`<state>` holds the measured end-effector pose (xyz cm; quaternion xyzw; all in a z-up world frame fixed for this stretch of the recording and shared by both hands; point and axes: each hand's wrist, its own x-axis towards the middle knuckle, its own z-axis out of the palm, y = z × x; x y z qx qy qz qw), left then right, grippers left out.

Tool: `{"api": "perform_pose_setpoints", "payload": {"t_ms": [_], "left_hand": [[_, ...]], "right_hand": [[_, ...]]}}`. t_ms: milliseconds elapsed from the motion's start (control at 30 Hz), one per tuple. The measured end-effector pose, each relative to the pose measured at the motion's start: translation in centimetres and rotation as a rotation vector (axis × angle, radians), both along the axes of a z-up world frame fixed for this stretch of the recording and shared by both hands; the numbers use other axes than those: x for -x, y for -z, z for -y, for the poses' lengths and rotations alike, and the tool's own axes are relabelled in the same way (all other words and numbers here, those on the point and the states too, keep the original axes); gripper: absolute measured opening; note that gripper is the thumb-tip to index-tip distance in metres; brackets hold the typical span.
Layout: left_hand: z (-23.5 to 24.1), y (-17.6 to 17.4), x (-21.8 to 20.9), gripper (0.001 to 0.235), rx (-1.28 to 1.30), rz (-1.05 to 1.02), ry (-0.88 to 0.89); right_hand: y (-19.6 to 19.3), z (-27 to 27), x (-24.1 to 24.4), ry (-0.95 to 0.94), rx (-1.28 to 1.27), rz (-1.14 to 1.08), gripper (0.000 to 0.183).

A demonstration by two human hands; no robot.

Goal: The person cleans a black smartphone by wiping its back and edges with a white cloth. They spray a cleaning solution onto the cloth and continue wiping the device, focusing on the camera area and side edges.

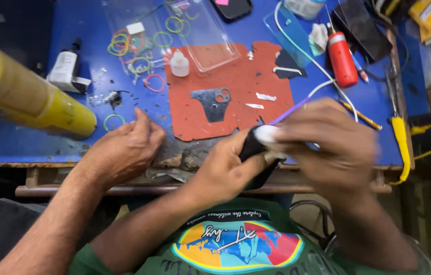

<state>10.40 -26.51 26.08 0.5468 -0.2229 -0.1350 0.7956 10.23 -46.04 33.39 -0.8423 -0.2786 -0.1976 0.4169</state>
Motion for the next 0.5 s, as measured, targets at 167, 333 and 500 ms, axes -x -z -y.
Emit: {"api": "perform_pose_setpoints", "payload": {"t_ms": [167, 333, 500], "left_hand": [[-1.6, -0.5, 0.6, 0.027, -0.158, 0.136, -0.081], [-1.5, -1.0, 0.9, 0.027, -0.140, 0.038, -0.030], [-2.8, -2.1, 0.9, 0.032, -0.229, 0.130, -0.082]], "right_hand": [[-2.5, -2.4, -1.3, -0.070, 0.165, -0.045, 0.021], [-2.7, -3.0, -1.5, -0.125, 0.104, -0.094, 0.020], [-2.9, -1.8, -1.5, -0.097, 0.079, -0.070, 0.020]]}}
